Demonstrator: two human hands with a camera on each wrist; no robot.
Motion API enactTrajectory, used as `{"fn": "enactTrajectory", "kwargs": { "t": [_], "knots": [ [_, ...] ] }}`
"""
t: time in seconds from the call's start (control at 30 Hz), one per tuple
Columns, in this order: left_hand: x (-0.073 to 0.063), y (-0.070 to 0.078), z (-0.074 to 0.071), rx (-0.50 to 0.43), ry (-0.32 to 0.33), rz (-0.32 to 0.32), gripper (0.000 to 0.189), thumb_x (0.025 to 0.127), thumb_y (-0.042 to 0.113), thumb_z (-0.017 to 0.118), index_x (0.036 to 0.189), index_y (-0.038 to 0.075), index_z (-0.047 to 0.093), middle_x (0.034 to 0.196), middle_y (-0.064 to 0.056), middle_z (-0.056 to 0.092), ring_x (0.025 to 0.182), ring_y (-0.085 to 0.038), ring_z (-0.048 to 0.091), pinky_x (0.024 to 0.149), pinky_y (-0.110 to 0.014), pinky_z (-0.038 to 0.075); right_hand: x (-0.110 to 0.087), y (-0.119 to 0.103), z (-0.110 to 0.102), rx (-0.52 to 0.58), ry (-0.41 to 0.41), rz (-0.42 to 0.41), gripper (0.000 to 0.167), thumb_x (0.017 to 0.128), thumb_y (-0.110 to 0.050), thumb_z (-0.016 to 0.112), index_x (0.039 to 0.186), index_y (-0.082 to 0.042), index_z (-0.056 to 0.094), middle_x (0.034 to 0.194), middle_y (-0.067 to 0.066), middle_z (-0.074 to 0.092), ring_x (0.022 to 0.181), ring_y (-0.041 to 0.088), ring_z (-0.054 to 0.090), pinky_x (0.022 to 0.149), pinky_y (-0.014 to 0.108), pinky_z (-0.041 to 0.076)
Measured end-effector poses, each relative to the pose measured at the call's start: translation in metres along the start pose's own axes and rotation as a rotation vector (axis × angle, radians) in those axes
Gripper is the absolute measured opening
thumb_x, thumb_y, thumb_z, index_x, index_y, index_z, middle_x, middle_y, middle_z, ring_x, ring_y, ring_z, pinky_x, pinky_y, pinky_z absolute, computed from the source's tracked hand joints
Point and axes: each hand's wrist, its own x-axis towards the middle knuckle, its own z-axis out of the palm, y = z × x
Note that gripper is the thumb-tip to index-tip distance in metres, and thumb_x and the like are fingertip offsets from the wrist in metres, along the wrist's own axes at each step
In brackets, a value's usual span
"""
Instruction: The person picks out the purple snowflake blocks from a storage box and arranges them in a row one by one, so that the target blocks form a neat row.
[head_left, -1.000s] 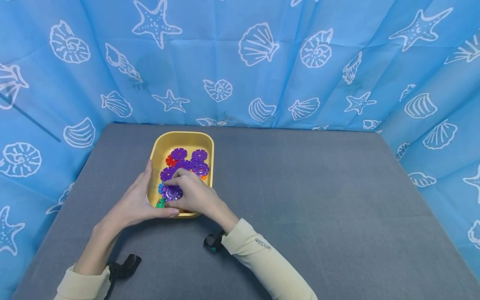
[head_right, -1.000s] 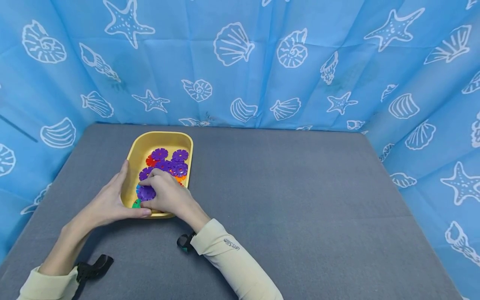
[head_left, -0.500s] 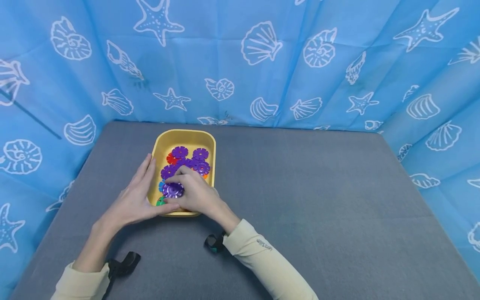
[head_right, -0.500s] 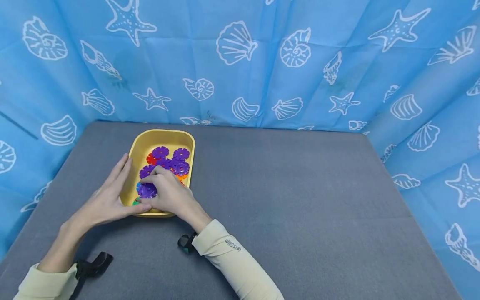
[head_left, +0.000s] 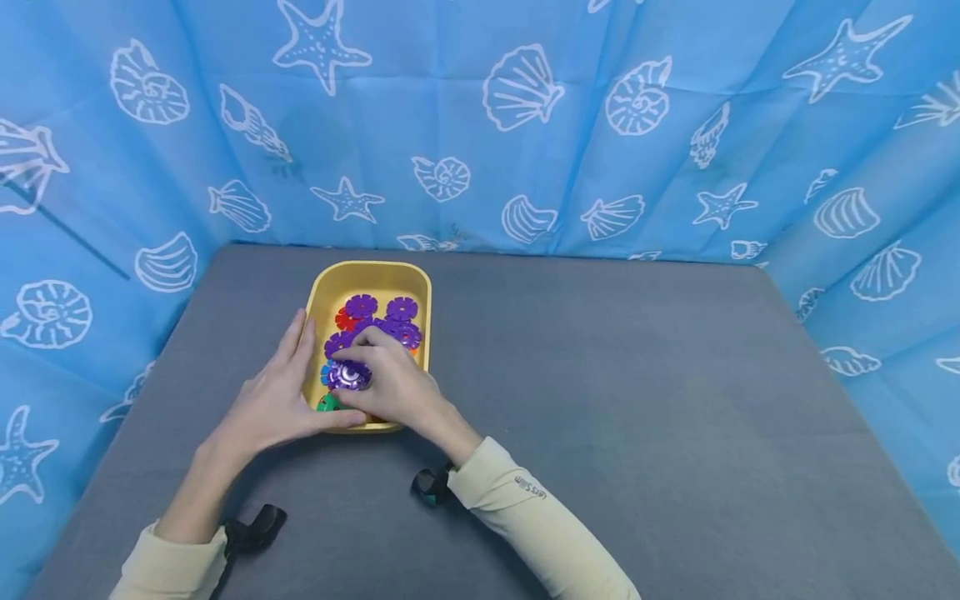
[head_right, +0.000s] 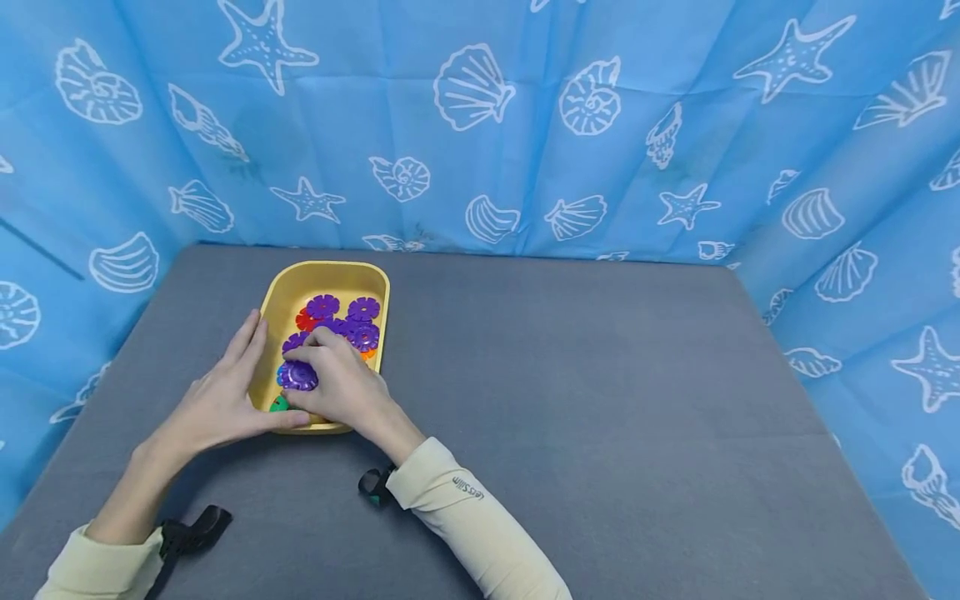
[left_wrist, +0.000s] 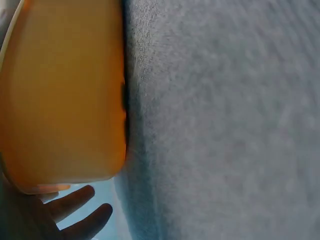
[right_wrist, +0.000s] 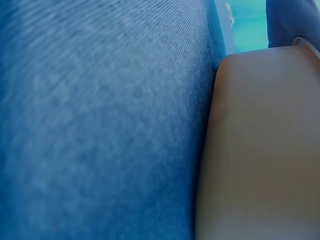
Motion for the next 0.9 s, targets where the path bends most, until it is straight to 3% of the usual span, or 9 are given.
{"fn": "enactTrajectory", "kwargs": {
  "t": [0.2,0.3,0.53,0.7,0.9],
  "knots": [
    [0.002,0.001,0.003,0.012,0.012,-0.005,0.137,0.075,0.078,0.072,0.164,0.014,-0.011,0.174,-0.012,-0.011,0.136,-0.052,0.046,0.095,-0.065,0.053,-0.002,0.003,-0.005,0.030,0.030,-0.005,0.050,0.085,-0.028,0.085,0.130,-0.010,0.071,0.117,0.002,0.063,0.105,0.010,0.058,0.087,0.010,0.051],
    [0.002,0.001,0.005,0.011,0.013,-0.009,0.135,0.076,0.077,0.071,0.164,0.014,-0.011,0.174,-0.011,-0.009,0.133,-0.050,0.049,0.092,-0.063,0.055,-0.006,0.004,-0.014,0.027,0.053,-0.006,0.050,0.085,-0.029,0.085,0.129,-0.008,0.072,0.114,0.004,0.063,0.102,0.010,0.058,0.084,0.010,0.052],
    [0.000,0.001,0.002,-0.005,0.021,-0.036,0.133,0.078,0.071,0.073,0.164,0.012,-0.009,0.174,-0.012,-0.008,0.141,-0.055,0.037,0.097,-0.068,0.050,-0.017,0.014,-0.049,0.094,0.160,-0.005,0.049,0.084,-0.025,0.086,0.126,-0.005,0.072,0.113,0.010,0.062,0.101,0.018,0.061,0.083,0.025,0.061],
    [0.001,0.002,0.001,-0.006,0.005,-0.044,0.132,0.078,0.071,0.073,0.164,0.015,-0.009,0.174,-0.012,-0.010,0.145,-0.058,0.029,0.102,-0.073,0.044,-0.028,0.034,-0.070,0.098,0.216,0.077,0.046,0.083,-0.021,0.086,0.124,-0.003,0.073,0.112,0.012,0.063,0.099,0.021,0.062,0.083,0.036,0.061],
    [-0.001,0.001,0.000,-0.018,0.001,-0.044,0.138,0.075,0.071,0.075,0.163,0.013,-0.014,0.173,-0.015,-0.013,0.151,-0.054,0.019,0.104,-0.078,0.037,-0.040,0.053,-0.083,0.085,0.245,0.154,0.042,0.084,-0.022,0.085,0.120,-0.004,0.075,0.109,0.012,0.064,0.095,0.022,0.062,0.081,0.039,0.060]
  ]
}}
